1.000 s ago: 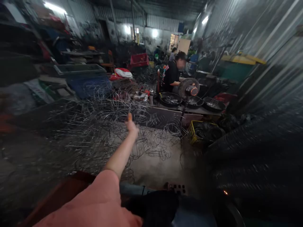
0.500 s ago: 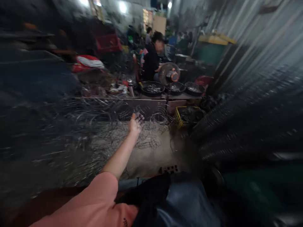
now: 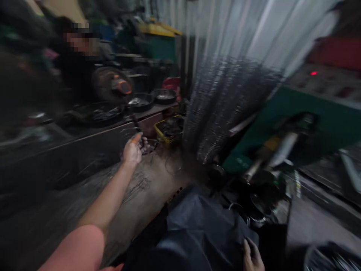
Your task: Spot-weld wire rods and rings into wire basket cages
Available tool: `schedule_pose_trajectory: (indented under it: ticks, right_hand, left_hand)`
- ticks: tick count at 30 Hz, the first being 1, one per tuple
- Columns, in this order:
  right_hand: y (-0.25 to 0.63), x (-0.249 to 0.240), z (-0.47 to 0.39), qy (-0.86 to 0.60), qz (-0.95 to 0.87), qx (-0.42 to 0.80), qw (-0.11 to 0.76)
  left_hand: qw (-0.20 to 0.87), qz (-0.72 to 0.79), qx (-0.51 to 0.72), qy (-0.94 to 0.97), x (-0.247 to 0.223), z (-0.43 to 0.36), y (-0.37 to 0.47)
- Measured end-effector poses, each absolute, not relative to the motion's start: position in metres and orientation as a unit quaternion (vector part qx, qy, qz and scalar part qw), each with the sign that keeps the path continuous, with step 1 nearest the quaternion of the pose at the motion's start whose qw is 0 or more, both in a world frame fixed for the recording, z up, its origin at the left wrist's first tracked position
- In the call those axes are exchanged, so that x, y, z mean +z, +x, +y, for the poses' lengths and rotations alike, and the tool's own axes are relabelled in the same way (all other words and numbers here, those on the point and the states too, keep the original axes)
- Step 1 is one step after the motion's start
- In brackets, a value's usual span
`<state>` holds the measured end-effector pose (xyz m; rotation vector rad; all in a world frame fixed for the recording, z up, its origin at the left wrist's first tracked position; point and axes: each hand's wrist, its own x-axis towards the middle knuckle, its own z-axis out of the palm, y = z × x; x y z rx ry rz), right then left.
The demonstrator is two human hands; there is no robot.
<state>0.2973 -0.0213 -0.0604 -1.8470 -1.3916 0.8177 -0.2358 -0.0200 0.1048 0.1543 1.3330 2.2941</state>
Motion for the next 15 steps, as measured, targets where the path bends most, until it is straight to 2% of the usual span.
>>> schedule_pose_trajectory:
  ticks: [4,8,10,12,15]
  right_hand:
    - [0.279,-0.051,-0.047,-0.679,-0.543,0.315,0.380]
    - [0.283,-0.023,-0.074,-0.644,-0.596,0.266,0.399]
    - [0.316,-0.003,-0.096,-0.671,-0.601,0.174,0.397]
    - [0.361,0.023,-0.134,-0.754,-0.545,0.016,0.365]
    - [0.427,0.064,-0.209,-0.896,-0.328,-0.197,0.225]
  left_hand:
    - [0.460,0.512,0.689,0.230,0.071,0.030,-0.126]
    - [0.669,0.498,0.447,0.323,0.023,0.023,-0.034]
    - [0.730,0.493,0.371,0.293,-0.003,0.018,-0.010]
    - [0.738,0.539,0.316,0.253,-0.027,0.015,0.003]
    - [0.712,0.588,0.268,0.274,-0.052,0.009,0.008]
